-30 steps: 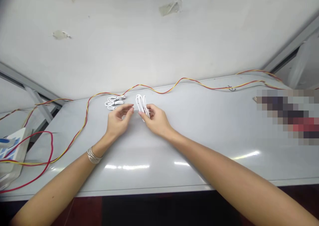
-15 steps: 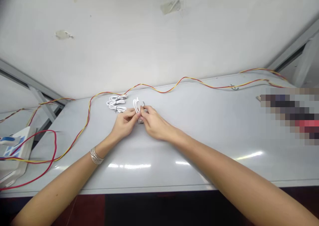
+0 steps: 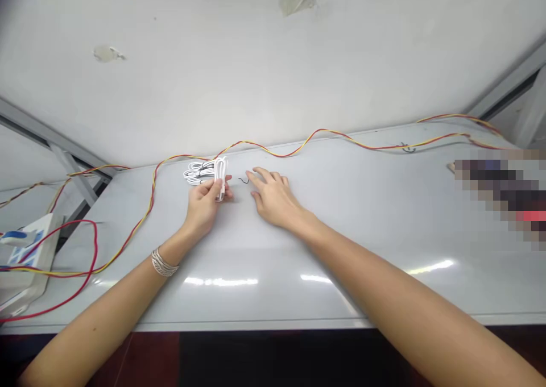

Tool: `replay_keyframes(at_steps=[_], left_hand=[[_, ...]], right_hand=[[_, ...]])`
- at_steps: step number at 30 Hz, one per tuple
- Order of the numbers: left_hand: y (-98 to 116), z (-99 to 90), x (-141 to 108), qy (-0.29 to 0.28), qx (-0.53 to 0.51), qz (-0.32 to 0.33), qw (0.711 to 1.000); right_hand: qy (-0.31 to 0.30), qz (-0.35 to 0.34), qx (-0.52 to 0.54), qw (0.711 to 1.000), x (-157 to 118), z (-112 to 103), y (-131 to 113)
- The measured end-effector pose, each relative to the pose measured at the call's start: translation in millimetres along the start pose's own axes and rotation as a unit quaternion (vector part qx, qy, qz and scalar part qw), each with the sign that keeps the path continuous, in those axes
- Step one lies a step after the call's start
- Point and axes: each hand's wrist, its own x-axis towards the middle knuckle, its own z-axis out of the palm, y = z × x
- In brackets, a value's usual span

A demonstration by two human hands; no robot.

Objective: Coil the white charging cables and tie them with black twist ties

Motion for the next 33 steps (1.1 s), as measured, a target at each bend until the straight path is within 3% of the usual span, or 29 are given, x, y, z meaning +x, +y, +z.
replay_keyframes(at_steps=[4, 12, 19, 23, 27, 33], left_hand=[[3, 1.4, 2, 0.02, -0.067, -0.08, 0.994], [12, 4.8, -3, -0.017, -0.051, -0.149, 0.987], [4, 2.1, -2, -0.087, -0.042, -0.064, 0.993], [3, 1.8, -3, -0.128, -0.015, -0.07, 0.989], [4, 4.3, -5, -0.131, -0.015, -0.071, 0.989], [7, 8.3, -11, -0.164, -0.013, -0.035, 0.986]], right_hand=[[-0.033, 0.001, -0.034, 0.999, 5, 1, -1], [0.01, 0.018, 0.014, 1.0, 4, 0, 0], [0.033, -0.027, 0.092, 0.995, 0, 3, 2], [0.091, -0.083, 0.182, 0.976, -2, 1, -5], [0.135, -0.148, 0.24, 0.95, -6, 0, -17], [0.12, -0.145, 0.292, 0.938, -9, 3, -26]])
